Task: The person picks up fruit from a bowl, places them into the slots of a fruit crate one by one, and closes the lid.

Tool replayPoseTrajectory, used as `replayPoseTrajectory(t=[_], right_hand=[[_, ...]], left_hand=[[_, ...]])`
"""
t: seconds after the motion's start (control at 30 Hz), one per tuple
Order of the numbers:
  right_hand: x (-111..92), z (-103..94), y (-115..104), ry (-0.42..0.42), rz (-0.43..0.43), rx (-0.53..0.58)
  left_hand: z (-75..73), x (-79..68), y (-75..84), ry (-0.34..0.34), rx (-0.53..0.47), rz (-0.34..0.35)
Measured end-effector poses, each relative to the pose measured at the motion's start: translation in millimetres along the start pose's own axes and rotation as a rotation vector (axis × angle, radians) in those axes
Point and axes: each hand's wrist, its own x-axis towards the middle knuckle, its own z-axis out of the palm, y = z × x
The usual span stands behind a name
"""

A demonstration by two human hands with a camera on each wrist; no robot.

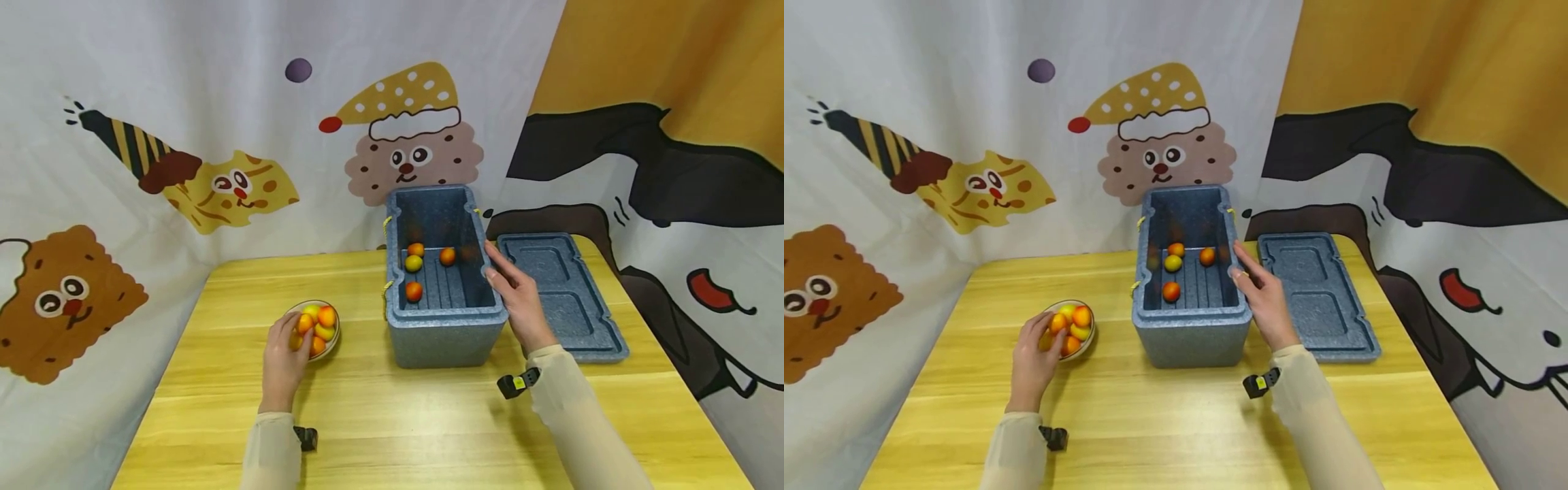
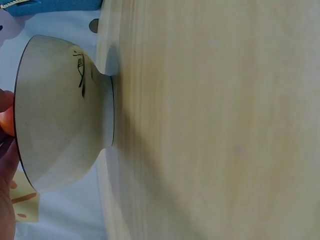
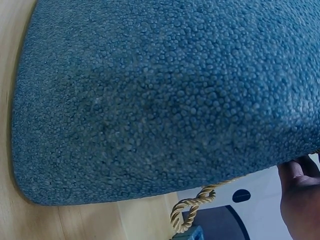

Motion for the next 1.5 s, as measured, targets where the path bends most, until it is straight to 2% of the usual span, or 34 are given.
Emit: replayPoseTrajectory(t=[0.27, 0.53, 0.7, 0.93, 1.03, 1.13, 1.3, 1.43, 1.5], right_hand=[[-1, 0.6, -3, 0.006, -0.006, 0.005], [-2, -1.0, -1, 0.023, -0.003, 0.009], [-2, -1.7, 0, 0.02, -0.008, 0.014], [-5, -3.0, 1, 0.024, 0.022, 0.002], [-6, -4.0, 1, 0.028, 0.02, 0.003], [-6, -4.7, 2, 0.035, 0.014, 0.012], [-6, -4.5, 1, 0.041, 0.024, 0.015], [-1, -2.9, 1, 0.029, 0.025, 0.029], [2, -1.9, 1, 0.021, 0.017, 0.041]], left_hand=[[-3.8, 4.6, 3.1, 0.002, -0.015, -0.046], [-10.8, 21.9, 9.6, 0.039, -0.239, -0.128], [-18.9, 38.0, 22.4, 0.052, -0.337, -0.202], [-37.3, 73.6, 69.1, -0.001, -0.472, -0.322], [-36.0, 88.5, 76.5, -0.028, -0.529, -0.35], [-35.1, 104.2, 88.0, -0.079, -0.56, -0.341], [-38.1, 126.7, 113.8, -0.192, -0.55, -0.309], [-37.1, 140.1, 123.7, -0.258, -0.545, -0.307], [-32.9, 147.0, 122.7, -0.293, -0.565, -0.295]])
